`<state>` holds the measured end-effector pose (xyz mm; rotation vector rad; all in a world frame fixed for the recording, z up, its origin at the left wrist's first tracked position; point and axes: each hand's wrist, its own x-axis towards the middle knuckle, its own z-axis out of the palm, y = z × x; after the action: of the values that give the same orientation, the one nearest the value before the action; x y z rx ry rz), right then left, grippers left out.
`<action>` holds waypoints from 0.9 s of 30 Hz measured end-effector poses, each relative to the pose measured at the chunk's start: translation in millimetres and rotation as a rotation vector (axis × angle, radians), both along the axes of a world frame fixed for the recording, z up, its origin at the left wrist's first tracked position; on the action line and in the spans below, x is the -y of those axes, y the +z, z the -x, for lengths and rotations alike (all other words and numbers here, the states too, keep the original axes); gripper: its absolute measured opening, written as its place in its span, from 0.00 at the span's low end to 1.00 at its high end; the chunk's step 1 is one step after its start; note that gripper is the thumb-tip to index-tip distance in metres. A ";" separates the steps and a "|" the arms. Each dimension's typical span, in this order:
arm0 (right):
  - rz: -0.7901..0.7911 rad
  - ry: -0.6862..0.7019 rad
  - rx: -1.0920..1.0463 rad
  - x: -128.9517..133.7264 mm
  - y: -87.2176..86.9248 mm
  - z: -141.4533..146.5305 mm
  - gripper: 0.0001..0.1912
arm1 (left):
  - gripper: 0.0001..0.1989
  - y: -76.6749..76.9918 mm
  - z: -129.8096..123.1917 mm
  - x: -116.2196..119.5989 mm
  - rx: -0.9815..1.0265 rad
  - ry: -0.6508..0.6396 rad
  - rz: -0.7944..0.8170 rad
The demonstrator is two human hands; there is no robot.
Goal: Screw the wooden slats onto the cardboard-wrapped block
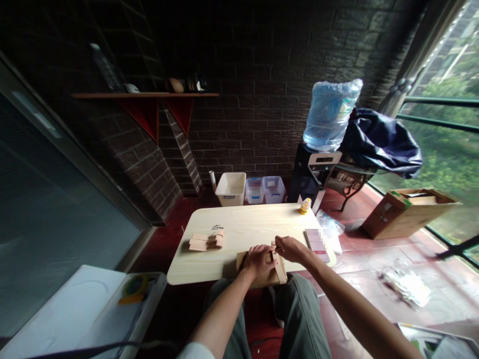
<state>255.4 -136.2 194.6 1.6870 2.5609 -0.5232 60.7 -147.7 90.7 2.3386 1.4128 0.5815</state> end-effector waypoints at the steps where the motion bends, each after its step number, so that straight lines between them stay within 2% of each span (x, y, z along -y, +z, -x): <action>1: 0.007 0.008 0.011 -3.2 1.2 1.2 0.15 | 0.18 0.7 0.4 0.2 -0.001 -0.001 -0.001; 6: 0.015 0.000 0.048 -12.5 4.0 9.7 0.17 | 0.17 3.6 2.4 0.6 -0.007 -0.008 -0.005; 17: -0.020 -0.140 0.075 -1.7 -5.9 5.2 0.14 | 0.14 3.4 -0.3 2.2 -0.001 0.019 0.002; 20: -0.025 -0.112 0.099 -3.9 -3.4 1.4 0.14 | 0.16 5.3 0.4 1.4 0.005 0.009 0.015; 27: 0.012 0.049 0.092 -10.5 -4.3 0.1 0.18 | 0.20 5.4 1.5 -1.3 0.017 -0.010 0.027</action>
<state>255.2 -125.7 190.3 1.6004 2.5224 -0.4455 59.2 -146.4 96.1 2.3129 1.3920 0.5748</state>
